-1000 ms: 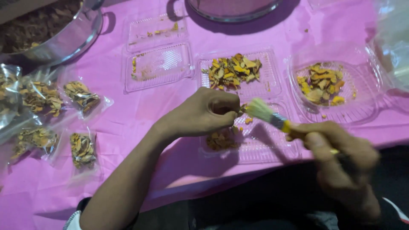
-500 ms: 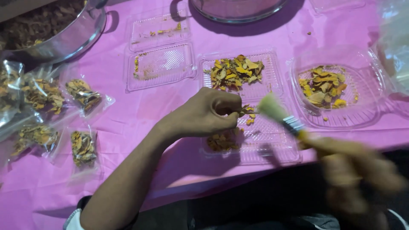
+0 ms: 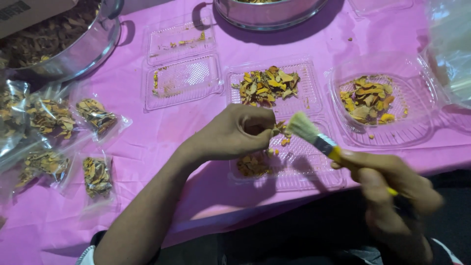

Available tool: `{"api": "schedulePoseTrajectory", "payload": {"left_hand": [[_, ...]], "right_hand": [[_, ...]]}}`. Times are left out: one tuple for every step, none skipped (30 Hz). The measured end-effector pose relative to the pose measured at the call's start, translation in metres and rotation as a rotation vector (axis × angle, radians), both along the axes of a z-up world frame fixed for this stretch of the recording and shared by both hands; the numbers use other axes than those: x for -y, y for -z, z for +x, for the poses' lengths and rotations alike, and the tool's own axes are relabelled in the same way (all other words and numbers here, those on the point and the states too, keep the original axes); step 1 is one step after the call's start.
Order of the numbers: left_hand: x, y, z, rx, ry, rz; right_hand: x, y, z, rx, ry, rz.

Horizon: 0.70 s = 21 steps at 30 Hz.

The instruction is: A person is sorting and arranging dried tea leaves into small plastic containers using a brush and their hands on a pink-covered table.

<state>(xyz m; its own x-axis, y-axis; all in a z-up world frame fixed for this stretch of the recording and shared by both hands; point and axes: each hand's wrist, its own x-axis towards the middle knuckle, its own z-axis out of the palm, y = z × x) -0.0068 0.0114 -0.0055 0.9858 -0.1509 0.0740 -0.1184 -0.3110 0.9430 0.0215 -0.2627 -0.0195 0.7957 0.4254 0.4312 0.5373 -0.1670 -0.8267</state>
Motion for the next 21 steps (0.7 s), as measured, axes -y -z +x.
{"api": "schedulePoseTrajectory", "payload": {"left_hand": [[0.0,0.001,0.0,0.015,0.024,-0.002],[-0.001,0.0,0.001,0.017,0.022,-0.003],[-0.001,-0.001,0.0,0.022,0.033,0.009],[-0.001,-0.001,0.0,0.028,0.043,0.021],[-0.001,0.001,0.0,0.029,0.044,0.024],[-0.002,0.002,0.001,0.022,0.042,0.015],[-0.002,0.004,0.001,0.017,0.035,0.006],[-0.003,0.002,0.001,0.021,0.031,0.006],[-0.001,0.001,0.001,0.02,0.042,0.0],[0.001,0.001,0.0,0.019,0.053,-0.006],[0.001,0.002,-0.001,0.012,0.057,-0.009],[0.002,0.002,-0.001,0.015,0.054,-0.012],[0.002,-0.001,0.001,0.025,0.054,-0.005],[0.002,-0.001,0.002,0.025,0.062,0.003],[0.003,-0.001,0.002,0.018,0.03,0.019],[0.004,-0.002,0.002,0.01,-0.002,0.035],[0.008,-0.005,0.003,0.006,0.003,0.041],[0.012,-0.008,0.005,-0.008,-0.068,0.029],[0.016,-0.011,0.011,-0.015,-0.123,0.02],[0.016,-0.01,0.02,-0.013,-0.102,0.029],[0.019,-0.006,0.032,0.119,-0.084,0.215]], "right_hand": [[0.001,-0.009,-0.006,-0.084,0.105,-0.037],[0.003,-0.008,0.0,-0.082,0.103,-0.038],[0.005,-0.006,0.002,-0.04,-0.014,-0.046],[0.008,-0.004,0.005,0.002,-0.131,-0.054],[0.008,0.0,0.01,0.003,-0.131,-0.051],[0.009,0.004,0.015,-0.001,-0.133,-0.075],[0.009,0.008,0.021,-0.003,-0.139,-0.099],[0.008,0.013,0.02,0.002,-0.143,-0.099],[0.01,0.018,0.018,-0.082,-0.084,0.09],[0.012,0.024,0.016,-0.168,-0.023,0.277],[0.016,0.013,0.008,-0.174,-0.017,0.275],[0.02,0.002,0.001,-0.187,0.032,0.175],[0.022,-0.009,-0.005,-0.193,0.083,0.085],[0.024,-0.004,-0.003,-0.193,0.09,0.094],[0.026,0.0,-0.001,-0.256,0.12,0.126],[0.029,0.005,0.001,-0.318,0.151,0.16],[0.034,0.009,0.004,-0.323,0.154,0.166],[0.04,0.013,0.008,-0.307,0.147,0.143],[0.046,0.017,0.012,-0.284,0.155,0.125],[0.052,0.019,0.012,-0.282,0.175,0.137],[0.061,0.019,0.014,-0.326,0.202,0.004]]}}
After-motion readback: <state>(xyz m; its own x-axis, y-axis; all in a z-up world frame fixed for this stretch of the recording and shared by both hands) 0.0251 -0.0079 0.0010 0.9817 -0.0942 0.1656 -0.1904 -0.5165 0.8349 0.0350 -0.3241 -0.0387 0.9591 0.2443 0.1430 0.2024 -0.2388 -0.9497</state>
